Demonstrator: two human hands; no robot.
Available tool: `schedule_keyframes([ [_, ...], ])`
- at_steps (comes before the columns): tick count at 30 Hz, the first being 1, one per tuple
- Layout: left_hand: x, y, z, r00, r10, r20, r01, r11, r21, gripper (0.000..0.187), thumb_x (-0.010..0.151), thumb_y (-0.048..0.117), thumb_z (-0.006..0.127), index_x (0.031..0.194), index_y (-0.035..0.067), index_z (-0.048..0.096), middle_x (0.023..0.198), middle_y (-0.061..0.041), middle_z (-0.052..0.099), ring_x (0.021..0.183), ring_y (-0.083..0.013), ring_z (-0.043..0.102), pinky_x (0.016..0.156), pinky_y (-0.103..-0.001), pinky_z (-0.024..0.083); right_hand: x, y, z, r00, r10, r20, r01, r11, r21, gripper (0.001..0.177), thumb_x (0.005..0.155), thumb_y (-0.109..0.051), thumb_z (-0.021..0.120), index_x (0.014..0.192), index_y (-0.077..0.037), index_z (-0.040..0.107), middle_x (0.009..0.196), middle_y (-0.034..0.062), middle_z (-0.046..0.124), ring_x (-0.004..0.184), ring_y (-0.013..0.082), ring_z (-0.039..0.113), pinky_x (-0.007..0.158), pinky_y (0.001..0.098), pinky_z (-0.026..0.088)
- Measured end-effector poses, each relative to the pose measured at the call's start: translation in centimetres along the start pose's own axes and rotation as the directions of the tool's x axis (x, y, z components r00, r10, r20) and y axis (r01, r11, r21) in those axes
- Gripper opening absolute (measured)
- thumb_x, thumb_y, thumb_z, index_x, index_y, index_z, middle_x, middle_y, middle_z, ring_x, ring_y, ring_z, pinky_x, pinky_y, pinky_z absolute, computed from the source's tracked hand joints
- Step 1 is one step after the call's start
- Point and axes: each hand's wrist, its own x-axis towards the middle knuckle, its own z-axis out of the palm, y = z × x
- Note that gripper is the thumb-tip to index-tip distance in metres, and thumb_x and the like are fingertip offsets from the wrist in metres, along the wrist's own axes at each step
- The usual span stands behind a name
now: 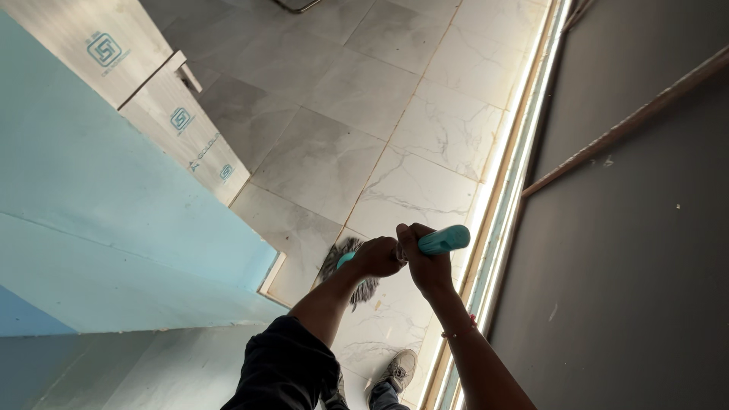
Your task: The person mops a tiled floor using a teal spin mop. They move the mop back and forth along the base of a wall and around a metal chair, cleaning the surface systematically.
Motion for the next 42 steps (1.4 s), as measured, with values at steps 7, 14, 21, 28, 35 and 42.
schedule_keyframes([
  [7, 0.5, 0.2, 2.4, 0.975, -0.081, -0.207, 0.033, 0.974, -0.224, 0.027, 0.087, 0.029, 0.064, 0.078, 0.003, 0.066, 0.081, -0.018, 0.075, 0.076, -0.0316, 0.072, 0.069, -0.046, 0.054, 1.9, 1.1, -0.3, 0.999, -0.042, -0.011, 0.043, 0.996, 0.079, 0.046, 0.101, -0.019, 0.066, 0.061, -0.008, 0.046, 0.053, -0.0020, 0.044, 0.048, 0.0057, 0.040, 0.044, 0.0254, 0.033],
  [14, -1.2, 0.3, 5.3, 0.940, -0.261, -0.220, 0.155, 0.900, -0.407, 0.029, 0.088, 0.029, 0.066, 0.081, 0.002, 0.060, 0.073, -0.018, 0.068, 0.064, -0.0272, 0.068, 0.059, -0.042, 0.056, 3.3, -1.0, -0.8, 0.975, 0.174, 0.135, -0.176, 0.984, 0.006, 0.046, 0.096, -0.022, 0.067, 0.056, -0.007, 0.051, 0.048, -0.0002, 0.049, 0.043, 0.0083, 0.045, 0.044, 0.0269, 0.040],
  [21, -0.7, 3.9, 7.0, 0.948, -0.269, -0.170, 0.206, 0.927, -0.315, 0.031, 0.084, 0.030, 0.070, 0.077, 0.003, 0.057, 0.069, -0.012, 0.064, 0.056, -0.0289, 0.068, 0.053, -0.042, 0.057, 2.0, -0.4, -5.7, 0.978, 0.165, 0.124, -0.168, 0.986, 0.011, 0.049, 0.099, -0.028, 0.065, 0.058, -0.008, 0.048, 0.051, 0.0010, 0.049, 0.047, 0.0099, 0.048, 0.050, 0.0276, 0.045],
  [28, 1.2, 3.6, 7.5, 0.977, 0.117, -0.180, -0.139, 0.984, -0.115, 0.026, 0.086, 0.031, 0.067, 0.088, 0.006, 0.070, 0.082, -0.014, 0.076, 0.080, -0.0309, 0.072, 0.070, -0.046, 0.056, -2.2, -0.8, -6.1, 0.993, 0.094, 0.075, -0.082, 0.987, -0.140, 0.047, 0.102, -0.026, 0.063, 0.061, -0.008, 0.048, 0.054, -0.0017, 0.041, 0.052, 0.0069, 0.040, 0.048, 0.0265, 0.036],
  [35, -0.4, 1.3, 10.3, 0.943, 0.252, -0.218, -0.279, 0.955, -0.100, 0.021, 0.090, 0.026, 0.065, 0.096, 0.005, 0.066, 0.086, -0.015, 0.074, 0.083, -0.0349, 0.072, 0.067, -0.046, 0.056, -6.7, -0.5, -3.0, 1.000, 0.009, -0.023, -0.012, 0.987, -0.162, 0.042, 0.098, -0.023, 0.066, 0.060, -0.008, 0.053, 0.051, -0.0030, 0.047, 0.049, 0.0061, 0.046, 0.046, 0.0267, 0.039],
  [42, -4.5, 1.3, 11.5, 0.974, 0.225, -0.033, -0.227, 0.951, -0.210, 0.018, 0.089, 0.023, 0.066, 0.095, 0.007, 0.068, 0.060, -0.014, 0.067, 0.062, -0.0273, 0.071, 0.069, -0.043, 0.058, -8.6, -1.0, -1.7, 0.972, 0.194, -0.134, -0.199, 0.980, -0.028, 0.040, 0.097, -0.023, 0.067, 0.061, -0.010, 0.053, 0.053, -0.0022, 0.047, 0.050, 0.0060, 0.044, 0.050, 0.0266, 0.040],
])
